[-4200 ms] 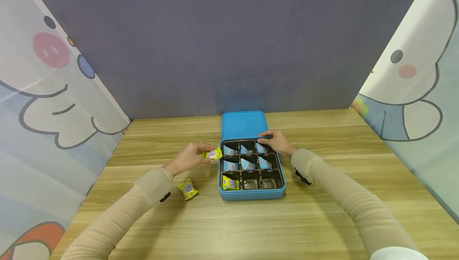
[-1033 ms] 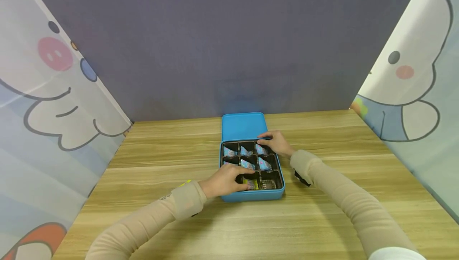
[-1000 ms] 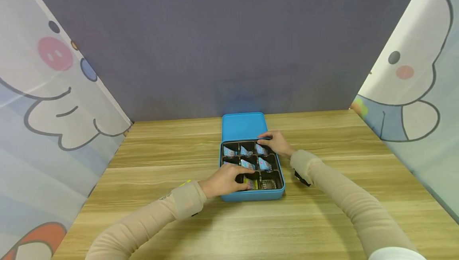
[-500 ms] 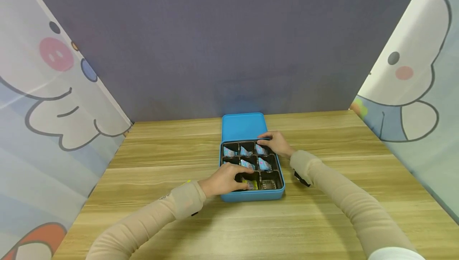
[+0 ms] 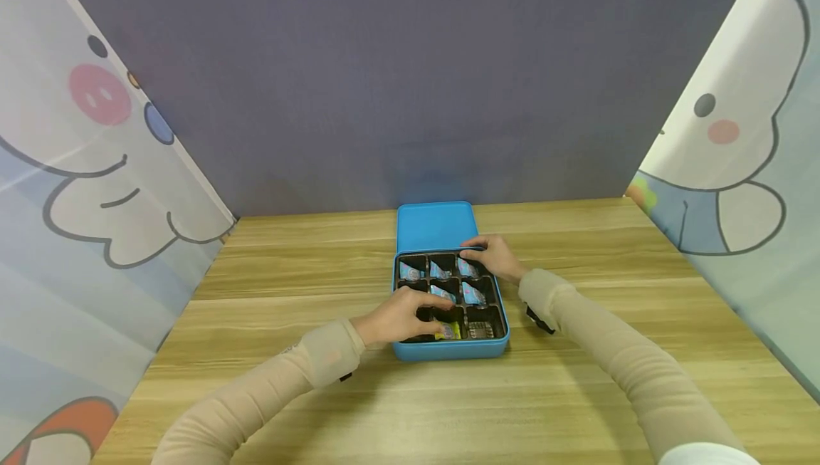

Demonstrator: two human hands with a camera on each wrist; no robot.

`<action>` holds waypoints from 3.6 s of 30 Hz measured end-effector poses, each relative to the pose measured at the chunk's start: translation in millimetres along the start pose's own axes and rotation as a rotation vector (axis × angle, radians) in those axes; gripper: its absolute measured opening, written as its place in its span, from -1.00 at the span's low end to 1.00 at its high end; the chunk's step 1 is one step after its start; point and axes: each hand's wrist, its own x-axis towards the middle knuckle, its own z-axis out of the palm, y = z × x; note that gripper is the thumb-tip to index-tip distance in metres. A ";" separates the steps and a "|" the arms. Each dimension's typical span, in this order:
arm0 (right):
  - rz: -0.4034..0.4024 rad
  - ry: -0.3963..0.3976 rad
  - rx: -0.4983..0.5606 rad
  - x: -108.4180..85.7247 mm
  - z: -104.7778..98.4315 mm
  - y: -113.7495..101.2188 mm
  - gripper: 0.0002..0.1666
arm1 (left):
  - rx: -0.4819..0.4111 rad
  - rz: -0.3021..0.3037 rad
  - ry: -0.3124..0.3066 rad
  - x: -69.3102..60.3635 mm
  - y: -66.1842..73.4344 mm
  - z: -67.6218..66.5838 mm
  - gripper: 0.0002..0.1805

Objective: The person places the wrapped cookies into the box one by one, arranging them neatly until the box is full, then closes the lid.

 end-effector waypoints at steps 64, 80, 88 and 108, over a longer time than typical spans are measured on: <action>0.018 -0.007 0.009 -2.3 -0.5 -2.5 -0.62 | -0.049 -0.359 0.117 -122.9 -84.9 -43.5 -0.66; 0.013 -0.011 0.008 -1.5 0.4 -0.6 -0.61 | -0.179 -0.366 0.158 -129.7 -92.5 -41.0 -0.41; 0.010 -0.012 0.008 -0.4 -0.9 0.8 -0.60 | -0.236 -0.341 0.140 -132.0 -98.7 -35.2 -0.33; 0.020 -0.037 0.031 0.0 -1.1 -3.9 -0.61 | -0.211 -0.423 0.181 -127.1 -97.7 -30.6 -0.49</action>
